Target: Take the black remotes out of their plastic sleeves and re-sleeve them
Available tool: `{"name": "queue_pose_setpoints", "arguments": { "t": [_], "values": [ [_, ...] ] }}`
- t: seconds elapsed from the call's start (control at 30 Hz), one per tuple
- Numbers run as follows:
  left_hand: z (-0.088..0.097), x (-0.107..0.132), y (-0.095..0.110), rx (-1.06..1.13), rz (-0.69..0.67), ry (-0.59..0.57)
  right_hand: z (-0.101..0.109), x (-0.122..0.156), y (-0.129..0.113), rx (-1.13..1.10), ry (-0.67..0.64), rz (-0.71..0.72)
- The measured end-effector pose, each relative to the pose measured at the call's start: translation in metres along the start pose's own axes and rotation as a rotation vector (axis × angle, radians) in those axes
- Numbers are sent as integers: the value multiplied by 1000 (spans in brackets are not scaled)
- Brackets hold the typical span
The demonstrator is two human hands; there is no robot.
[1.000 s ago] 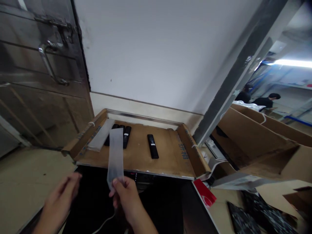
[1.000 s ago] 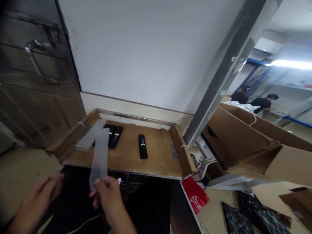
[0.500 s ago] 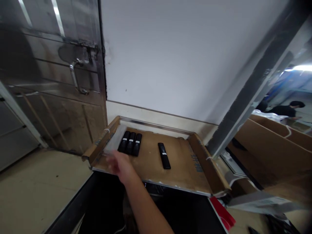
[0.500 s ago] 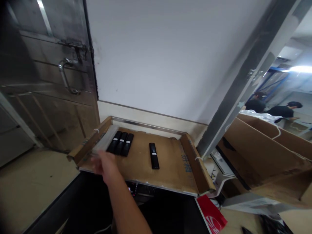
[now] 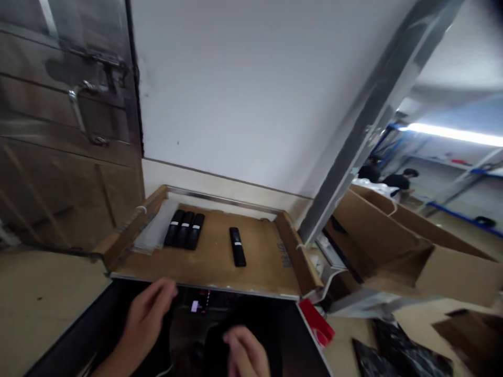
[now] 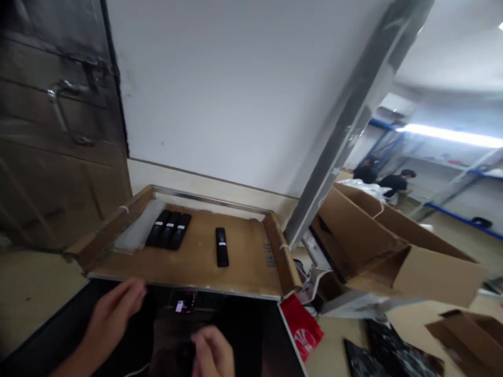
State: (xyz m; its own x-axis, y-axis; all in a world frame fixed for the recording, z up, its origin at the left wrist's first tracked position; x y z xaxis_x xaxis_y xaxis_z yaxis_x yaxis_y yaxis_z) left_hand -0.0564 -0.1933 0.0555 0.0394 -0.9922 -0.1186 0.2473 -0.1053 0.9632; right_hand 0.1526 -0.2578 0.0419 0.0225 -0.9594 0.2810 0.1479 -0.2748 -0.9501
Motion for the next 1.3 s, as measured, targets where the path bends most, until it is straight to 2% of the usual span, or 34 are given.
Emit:
{"name": "queue_pose_setpoints", "arguments": {
  "t": [0.07,0.1,0.13,0.17,0.2,0.27,0.37,0.43,0.57,0.97,1.3],
  "values": [
    [-45,-43,21,26,-162,-119,17,-28,-10,38,228,185],
    [-68,-62,29,-35,-266,-256,24,-44,-18,115,288,298],
    [-83,-78,32,-129,-353,-322,32,-61,-25,233,356,380],
    [-92,-92,29,-213,-391,-342,42,-78,-31,355,454,433],
    [-95,-103,21,-267,-373,-326,53,-94,-35,466,585,470],
    [-91,-114,-3,-392,-313,-299,69,-124,-33,674,682,480],
    [-84,-113,-30,-548,-315,-319,78,-156,-19,887,633,392],
    [-83,-110,-36,-596,-332,-323,78,-166,-12,963,596,351],
    [-87,-109,-32,-644,-326,-302,77,-177,-12,972,570,307],
    [-89,-107,-32,-753,-331,-304,82,-230,-29,939,525,368],
    [-92,-107,-33,-800,-336,-358,82,-248,-33,975,471,432]
  ]
}}
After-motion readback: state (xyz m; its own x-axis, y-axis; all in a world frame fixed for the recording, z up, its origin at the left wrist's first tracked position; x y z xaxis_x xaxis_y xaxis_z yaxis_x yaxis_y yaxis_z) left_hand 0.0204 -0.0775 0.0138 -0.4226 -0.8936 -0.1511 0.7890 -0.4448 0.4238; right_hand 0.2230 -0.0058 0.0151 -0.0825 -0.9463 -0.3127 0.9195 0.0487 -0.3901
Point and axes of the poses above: each hand's wrist, its own x-axis away from the middle knuckle, its own z-axis out of the back of the hand, y = z × x, the point moved 4 cm from there along -x, towards the middle knuckle, and after that the axes turned 3 degrees about -y, right-handed, at the moved point
